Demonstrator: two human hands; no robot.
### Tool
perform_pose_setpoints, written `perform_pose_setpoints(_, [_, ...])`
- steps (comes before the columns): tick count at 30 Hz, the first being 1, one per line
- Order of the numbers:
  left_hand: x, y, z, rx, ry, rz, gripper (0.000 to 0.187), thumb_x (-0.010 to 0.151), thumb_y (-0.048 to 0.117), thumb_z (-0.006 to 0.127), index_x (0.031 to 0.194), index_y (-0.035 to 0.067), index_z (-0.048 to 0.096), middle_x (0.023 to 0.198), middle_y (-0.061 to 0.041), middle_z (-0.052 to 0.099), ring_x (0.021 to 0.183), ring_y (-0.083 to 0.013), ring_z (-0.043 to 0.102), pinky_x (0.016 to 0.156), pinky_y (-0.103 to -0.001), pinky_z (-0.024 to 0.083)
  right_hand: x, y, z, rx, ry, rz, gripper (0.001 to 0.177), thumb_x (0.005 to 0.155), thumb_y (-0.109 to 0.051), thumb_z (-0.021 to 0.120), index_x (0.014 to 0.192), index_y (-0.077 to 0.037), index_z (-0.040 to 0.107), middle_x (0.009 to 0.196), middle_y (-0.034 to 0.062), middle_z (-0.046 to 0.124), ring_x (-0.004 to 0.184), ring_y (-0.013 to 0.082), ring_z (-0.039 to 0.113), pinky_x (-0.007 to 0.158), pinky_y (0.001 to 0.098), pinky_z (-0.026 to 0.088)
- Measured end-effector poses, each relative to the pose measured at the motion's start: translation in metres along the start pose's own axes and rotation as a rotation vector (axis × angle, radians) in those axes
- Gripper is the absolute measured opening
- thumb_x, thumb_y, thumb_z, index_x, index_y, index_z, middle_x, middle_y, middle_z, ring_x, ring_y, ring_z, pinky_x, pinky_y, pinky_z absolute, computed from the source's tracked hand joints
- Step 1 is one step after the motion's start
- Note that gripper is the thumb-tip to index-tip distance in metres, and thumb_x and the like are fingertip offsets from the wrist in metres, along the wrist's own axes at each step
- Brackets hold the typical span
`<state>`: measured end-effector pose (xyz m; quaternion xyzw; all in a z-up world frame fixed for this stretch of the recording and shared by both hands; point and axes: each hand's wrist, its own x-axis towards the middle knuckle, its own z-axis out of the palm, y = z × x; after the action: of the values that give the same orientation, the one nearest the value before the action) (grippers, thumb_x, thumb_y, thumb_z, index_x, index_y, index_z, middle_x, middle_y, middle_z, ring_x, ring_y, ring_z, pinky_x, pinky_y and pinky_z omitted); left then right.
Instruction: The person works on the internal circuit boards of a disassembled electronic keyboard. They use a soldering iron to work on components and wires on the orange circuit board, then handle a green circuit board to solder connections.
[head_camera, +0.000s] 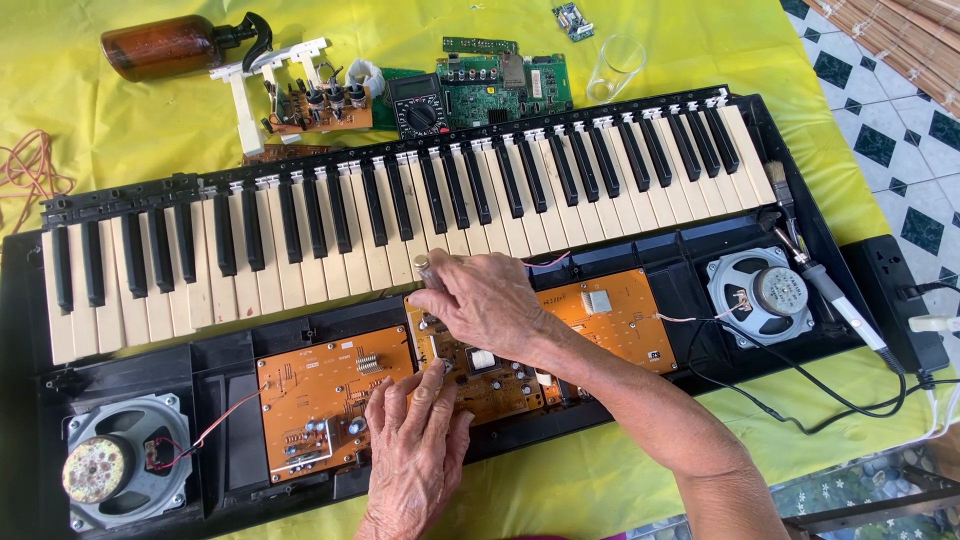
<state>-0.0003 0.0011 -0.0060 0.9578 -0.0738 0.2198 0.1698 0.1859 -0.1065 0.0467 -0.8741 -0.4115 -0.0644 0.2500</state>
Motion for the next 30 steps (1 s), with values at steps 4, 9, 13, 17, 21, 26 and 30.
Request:
perform_pose_setpoints(4, [0.001, 0.001, -0.001, -0.013, 0.008, -0.005, 0.034, 0.096, 0.03, 0.064, 0.123, 0.008, 0.065, 0.143, -0.007, 0.059, 0.111, -0.0314, 0.057, 0.103, -0.058, 0.04, -0.008, -0.005, -0.022, 0.089, -0.008, -0.007, 0.03, 0.102, -0.042, 0.059, 0.093, -0.014, 0.052, 0.052, -0.0032, 0.048, 0.04, 0.014, 0.042, 0.04, 0.0342, 0.037])
perform_pose_setpoints(9, [0.003, 0.001, -0.004, -0.043, 0.04, 0.004, 0.031, 0.096, 0.028, 0.065, 0.12, 0.009, 0.067, 0.139, -0.005, 0.062, 0.109, -0.0302, 0.058, 0.105, -0.056, 0.04, -0.028, -0.006, -0.033, 0.136, -0.174, 0.073, 0.02, 0.095, -0.035, 0.067, 0.09, -0.017, 0.061, 0.073, -0.0005, 0.071, 0.058, 0.0223, 0.064, 0.057, 0.04, 0.048])
perform_pose_setpoints(13, [0.006, 0.004, -0.009, -0.06, 0.056, -0.001, 0.026, 0.096, 0.026, 0.066, 0.115, 0.008, 0.068, 0.133, -0.006, 0.064, 0.109, -0.0296, 0.059, 0.105, -0.056, 0.039, -0.046, -0.003, -0.042, 0.249, -0.071, -0.044, 0.019, 0.094, -0.021, 0.074, 0.09, -0.018, 0.056, 0.067, -0.005, 0.063, 0.052, 0.0148, 0.056, 0.053, 0.0341, 0.045])
perform_pose_setpoints(17, [0.007, 0.005, -0.011, -0.08, 0.068, 0.007, 0.023, 0.096, 0.023, 0.066, 0.113, 0.008, 0.068, 0.13, -0.006, 0.066, 0.106, -0.0289, 0.06, 0.104, -0.055, 0.04, -0.059, 0.0, -0.041, 0.242, -0.057, -0.053, 0.014, 0.089, -0.017, 0.074, 0.091, -0.02, 0.06, 0.074, -0.0045, 0.064, 0.057, 0.0147, 0.058, 0.057, 0.0325, 0.048])
perform_pose_setpoints(21, [0.007, 0.004, -0.011, -0.081, 0.074, 0.011, 0.021, 0.096, 0.022, 0.066, 0.112, 0.008, 0.069, 0.128, -0.005, 0.067, 0.102, -0.029, 0.059, 0.104, -0.056, 0.041, -0.067, 0.0, -0.052, 0.291, -0.141, -0.059, 0.015, 0.085, -0.014, 0.074, 0.084, -0.018, 0.06, 0.076, -0.0054, 0.066, 0.061, 0.0131, 0.06, 0.055, 0.0287, 0.047])
perform_pose_setpoints(26, [0.007, 0.004, -0.01, -0.082, 0.082, 0.01, 0.021, 0.096, 0.022, 0.067, 0.111, 0.007, 0.069, 0.129, -0.005, 0.067, 0.1, -0.0291, 0.059, 0.104, -0.056, 0.041, -0.072, 0.002, -0.058, 0.338, -0.182, 0.042, 0.018, 0.091, -0.032, 0.07, 0.081, -0.019, 0.061, 0.063, -0.0071, 0.063, 0.05, 0.0126, 0.054, 0.051, 0.0312, 0.039])
perform_pose_setpoints(30, [0.006, 0.004, -0.01, -0.087, 0.075, 0.004, 0.022, 0.095, 0.021, 0.067, 0.111, 0.007, 0.069, 0.129, -0.006, 0.067, 0.099, -0.0295, 0.059, 0.103, -0.057, 0.042, -0.074, -0.001, -0.057, 0.347, -0.136, 0.067, 0.022, 0.097, -0.034, 0.068, 0.082, -0.02, 0.06, 0.059, -0.0089, 0.06, 0.047, 0.0108, 0.051, 0.05, 0.0294, 0.038])
